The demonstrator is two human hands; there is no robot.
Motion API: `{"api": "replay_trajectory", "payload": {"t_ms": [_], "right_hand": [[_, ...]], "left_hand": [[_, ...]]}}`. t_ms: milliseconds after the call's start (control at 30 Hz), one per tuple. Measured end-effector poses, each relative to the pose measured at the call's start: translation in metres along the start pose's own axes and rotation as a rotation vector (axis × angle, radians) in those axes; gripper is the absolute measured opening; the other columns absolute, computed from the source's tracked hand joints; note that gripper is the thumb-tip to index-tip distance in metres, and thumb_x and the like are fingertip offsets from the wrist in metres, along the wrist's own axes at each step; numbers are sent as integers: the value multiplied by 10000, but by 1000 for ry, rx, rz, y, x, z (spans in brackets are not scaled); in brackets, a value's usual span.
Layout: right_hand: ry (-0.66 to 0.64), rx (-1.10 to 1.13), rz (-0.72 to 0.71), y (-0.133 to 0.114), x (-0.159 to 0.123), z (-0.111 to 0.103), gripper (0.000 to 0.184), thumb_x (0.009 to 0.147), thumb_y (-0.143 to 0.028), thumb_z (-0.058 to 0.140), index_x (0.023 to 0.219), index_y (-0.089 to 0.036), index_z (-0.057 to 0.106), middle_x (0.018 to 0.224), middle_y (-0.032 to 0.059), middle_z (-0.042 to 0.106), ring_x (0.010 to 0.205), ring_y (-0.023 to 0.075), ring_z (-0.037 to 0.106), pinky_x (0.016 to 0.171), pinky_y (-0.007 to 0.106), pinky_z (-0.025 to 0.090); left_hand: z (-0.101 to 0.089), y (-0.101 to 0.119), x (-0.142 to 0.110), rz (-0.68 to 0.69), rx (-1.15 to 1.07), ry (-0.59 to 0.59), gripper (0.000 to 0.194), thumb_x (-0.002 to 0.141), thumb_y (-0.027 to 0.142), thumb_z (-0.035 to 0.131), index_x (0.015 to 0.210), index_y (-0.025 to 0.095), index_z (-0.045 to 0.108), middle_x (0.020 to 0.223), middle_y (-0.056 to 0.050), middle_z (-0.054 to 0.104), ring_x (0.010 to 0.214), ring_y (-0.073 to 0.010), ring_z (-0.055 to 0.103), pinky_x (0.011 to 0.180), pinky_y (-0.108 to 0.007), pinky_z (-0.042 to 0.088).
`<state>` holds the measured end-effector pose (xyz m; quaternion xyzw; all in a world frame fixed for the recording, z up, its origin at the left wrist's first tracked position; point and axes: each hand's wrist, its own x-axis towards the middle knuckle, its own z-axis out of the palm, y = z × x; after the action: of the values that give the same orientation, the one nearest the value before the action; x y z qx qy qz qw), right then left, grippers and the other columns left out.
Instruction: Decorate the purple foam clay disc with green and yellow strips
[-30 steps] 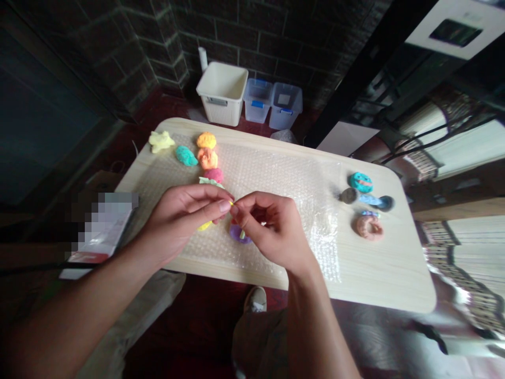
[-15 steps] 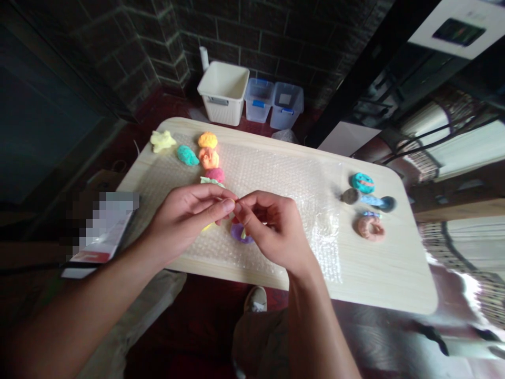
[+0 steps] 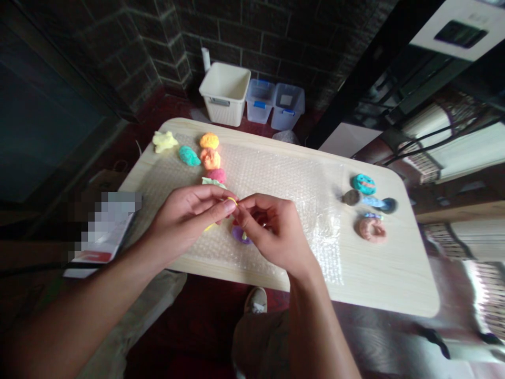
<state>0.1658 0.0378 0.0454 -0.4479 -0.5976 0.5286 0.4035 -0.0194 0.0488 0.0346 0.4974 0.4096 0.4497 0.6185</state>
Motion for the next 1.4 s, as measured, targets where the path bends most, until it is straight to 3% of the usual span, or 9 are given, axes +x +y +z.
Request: {"api": "replay_trajectory", "payload": {"t_ms": [733,1100,1400], "right_hand": [[-10,-7,-23,0,-1,-1,207,940,-332,801,849,-151,760,706,20,720,588,110,634,526,207,504],[4,-7,-12,2,-1,-3,207,941,-349,796,897,-150,763,733,32,752,573,101,639,495,196,482],[11,-26,-8,0,-1,-1,242,956,-380,773,891,-148,757,732,44,761,564,108,644,500,211,496]], "left_hand": [[0,4,1,-29,-94,8,82,871,220,820,886,154,773,772,-2,773,693,-114,714,643,-190,544],[-1,5,2,-21,-67,49,144,868,285,834,843,164,761,736,8,751,672,-109,685,657,-202,533],[-2,5,2,-18,24,81,205,861,358,821,848,163,757,786,-30,768,718,-159,705,671,-254,542]]}}
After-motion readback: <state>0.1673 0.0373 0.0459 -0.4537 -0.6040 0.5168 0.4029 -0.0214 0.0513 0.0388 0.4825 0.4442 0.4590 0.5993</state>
